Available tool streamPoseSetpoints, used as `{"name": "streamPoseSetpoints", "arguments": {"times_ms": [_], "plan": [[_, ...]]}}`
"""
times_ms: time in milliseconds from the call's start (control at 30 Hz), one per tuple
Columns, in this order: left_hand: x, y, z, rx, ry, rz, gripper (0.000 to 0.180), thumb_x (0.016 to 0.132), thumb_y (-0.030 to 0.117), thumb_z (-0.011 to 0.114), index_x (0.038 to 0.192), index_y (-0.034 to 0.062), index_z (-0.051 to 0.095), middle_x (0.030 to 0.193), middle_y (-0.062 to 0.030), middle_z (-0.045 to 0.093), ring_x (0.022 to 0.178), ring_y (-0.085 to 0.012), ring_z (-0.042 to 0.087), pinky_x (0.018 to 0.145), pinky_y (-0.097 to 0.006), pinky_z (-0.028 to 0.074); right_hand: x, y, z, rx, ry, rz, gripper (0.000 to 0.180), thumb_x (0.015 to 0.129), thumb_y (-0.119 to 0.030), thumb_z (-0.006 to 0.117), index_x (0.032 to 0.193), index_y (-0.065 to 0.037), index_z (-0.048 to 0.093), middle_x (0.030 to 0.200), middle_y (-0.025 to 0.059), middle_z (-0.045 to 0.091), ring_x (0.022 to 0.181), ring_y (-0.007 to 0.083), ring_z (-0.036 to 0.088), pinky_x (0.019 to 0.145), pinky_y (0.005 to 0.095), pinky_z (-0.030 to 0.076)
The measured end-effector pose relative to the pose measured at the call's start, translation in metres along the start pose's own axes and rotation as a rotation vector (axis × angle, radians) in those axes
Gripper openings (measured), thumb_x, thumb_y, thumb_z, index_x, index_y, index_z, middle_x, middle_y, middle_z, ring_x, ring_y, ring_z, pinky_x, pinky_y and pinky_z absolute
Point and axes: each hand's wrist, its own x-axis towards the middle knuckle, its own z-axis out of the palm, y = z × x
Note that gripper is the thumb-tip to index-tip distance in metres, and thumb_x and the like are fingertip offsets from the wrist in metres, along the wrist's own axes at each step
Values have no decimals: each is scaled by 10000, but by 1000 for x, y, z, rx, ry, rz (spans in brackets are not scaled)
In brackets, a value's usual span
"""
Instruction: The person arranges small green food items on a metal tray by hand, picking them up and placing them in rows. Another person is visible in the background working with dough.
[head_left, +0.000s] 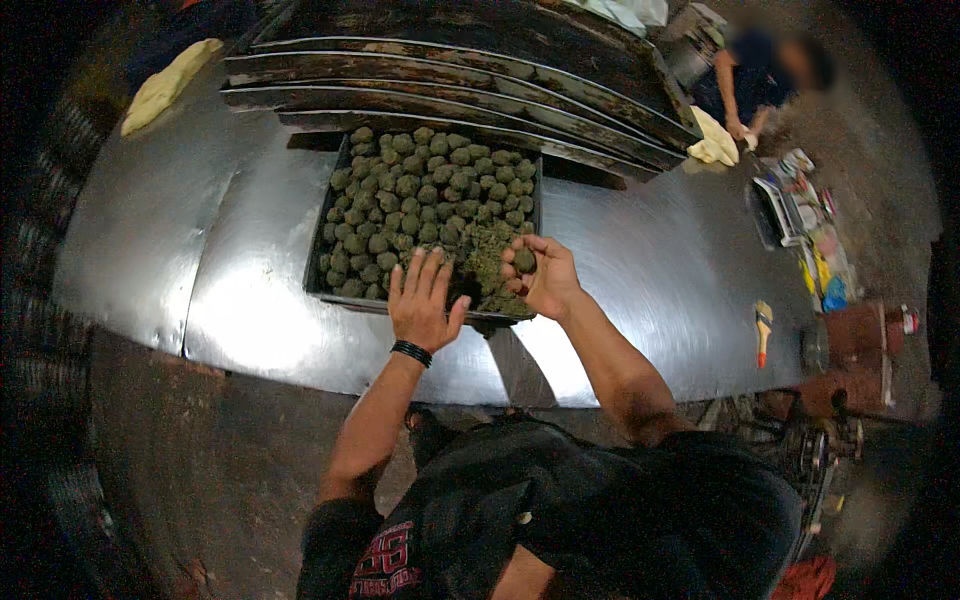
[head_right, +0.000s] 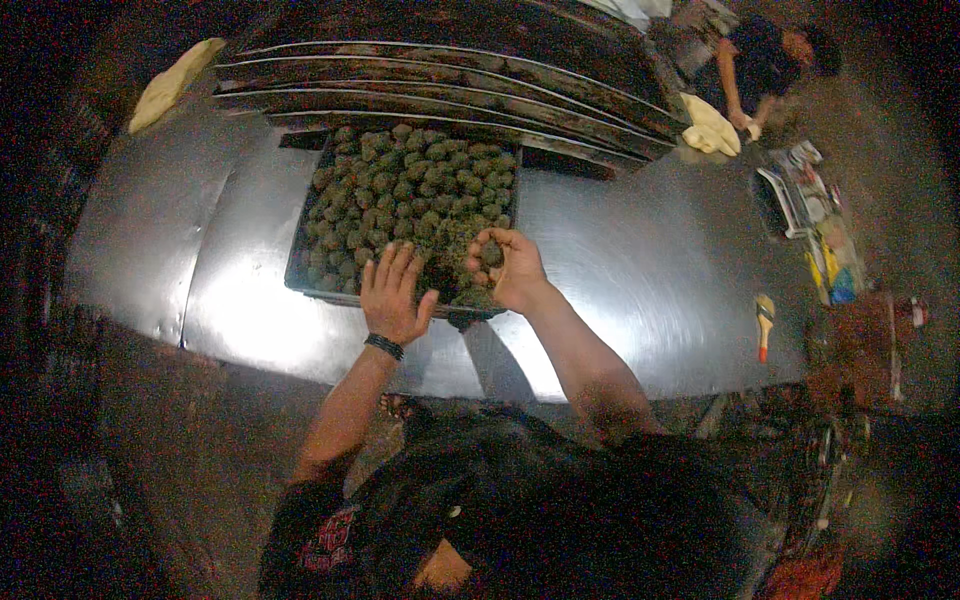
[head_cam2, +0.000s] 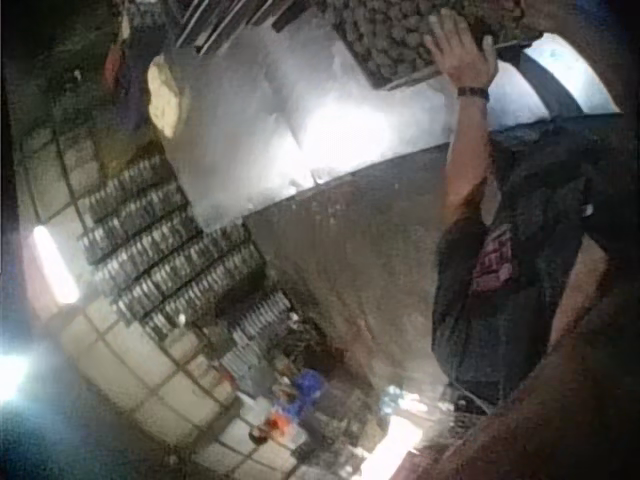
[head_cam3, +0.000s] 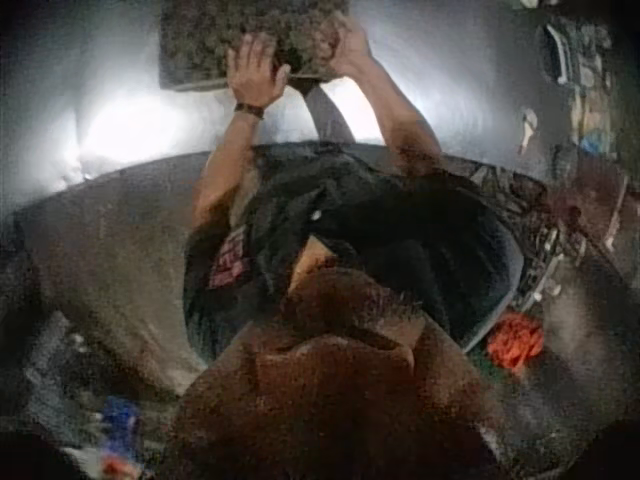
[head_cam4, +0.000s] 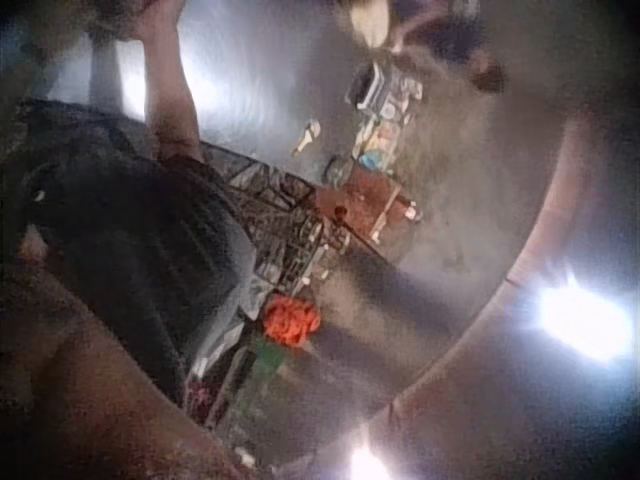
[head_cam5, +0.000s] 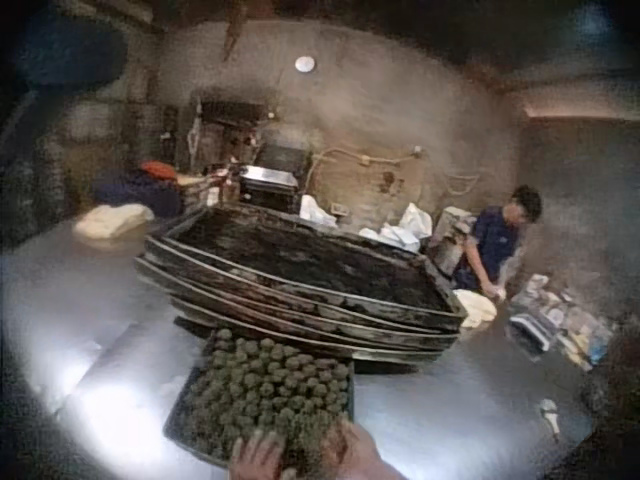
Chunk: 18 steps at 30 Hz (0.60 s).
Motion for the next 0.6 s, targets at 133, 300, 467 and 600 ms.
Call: {"name": "streamPoseSetpoints", "arguments": {"times_ms": [133,300,467,600], "plan": [[1,9,2,124,43,-44,477,830,442,462,1074,47,572,1234,-121,476,1213,-306,368,1003,-503,244,-8,-24,-29,-65,-204,-38,212,841,-346,563,879,-152,486,741,-4,532,564,104,471,446,206,338],[-3,13,1,261,-51,-108,526,853,483,403,1088,38,559,1268,-132,438,1227,-314,336,1018,-494,225,-22,-25,-50,-44,-109,34,323,833,-471,546,799,-165,451,678,-5,501,459,75,399,378,194,281],[-6,23,5,308,-145,-178,574,858,507,344,1115,34,545,1309,-135,389,1251,-315,294,1037,-492,186,-21,-38,-77,55,-353,91,321,821,-447,574,795,-135,504,690,20,529,470,78,419,384,210,294],[-6,29,-6,266,-116,-196,534,856,479,380,1107,39,552,1285,-138,414,1249,-314,296,1041,-503,166,-20,-48,-48,-35,-225,-65,302,808,-411,596,825,-128,491,684,2,513,490,82,401,395,210,294]]}}
